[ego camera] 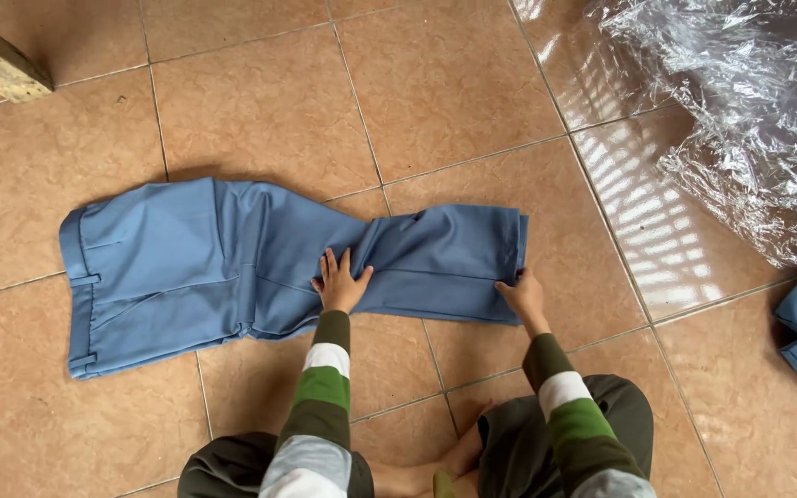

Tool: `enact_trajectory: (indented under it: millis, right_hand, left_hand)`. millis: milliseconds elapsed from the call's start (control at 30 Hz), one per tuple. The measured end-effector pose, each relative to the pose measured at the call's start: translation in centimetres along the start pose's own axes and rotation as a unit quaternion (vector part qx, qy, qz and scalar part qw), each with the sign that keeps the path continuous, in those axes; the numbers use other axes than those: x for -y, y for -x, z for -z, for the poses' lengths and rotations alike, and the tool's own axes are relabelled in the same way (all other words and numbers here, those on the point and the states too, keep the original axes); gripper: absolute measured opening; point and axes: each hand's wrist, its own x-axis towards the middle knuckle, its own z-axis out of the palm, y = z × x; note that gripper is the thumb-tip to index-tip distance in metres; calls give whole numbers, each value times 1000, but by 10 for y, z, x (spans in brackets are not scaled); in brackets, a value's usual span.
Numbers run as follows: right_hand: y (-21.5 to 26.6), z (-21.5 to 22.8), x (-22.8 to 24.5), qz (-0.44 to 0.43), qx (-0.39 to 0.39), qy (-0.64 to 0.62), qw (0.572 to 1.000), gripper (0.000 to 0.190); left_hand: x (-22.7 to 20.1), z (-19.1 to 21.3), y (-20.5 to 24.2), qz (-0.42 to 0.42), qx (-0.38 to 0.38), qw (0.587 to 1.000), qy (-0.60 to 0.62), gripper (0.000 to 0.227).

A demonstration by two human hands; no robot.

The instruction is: A person sits on the floor and neatly folds a pair of blue trousers.

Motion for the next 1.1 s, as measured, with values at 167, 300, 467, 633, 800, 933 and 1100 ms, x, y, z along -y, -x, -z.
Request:
enact_trajectory:
  millis: [167,300,467,633,800,933,1100]
  right_hand:
    - [56,97,40,-42,143,-385,911,80]
    - [63,105,33,-50,188,-369,909,93]
    - [28,39,9,-14,22,-102,994,81]
    - [23,22,25,-49,-181,54,981,52]
    - [-24,18,-1,24,-138,5,990,33]
    - [23,65,75,62,-22,-267,961,21]
    - [78,70,133,222,11,-320,921,44]
  left_hand:
    - [-5,11,11,42,-10,999,-25,88]
    - [16,10,-4,45,-32,998,-6,119]
    - [3,-14,17,-84,-221,972,-8,105]
    - [-15,-52,63,-207,-292,933,-47,69]
    - [9,-93,80,-209,-97,969,-86,97]
    - [5,-84,81,-191,-67,978,-52,99]
    - [-16,-81,71,-179,-230,937,191,34]
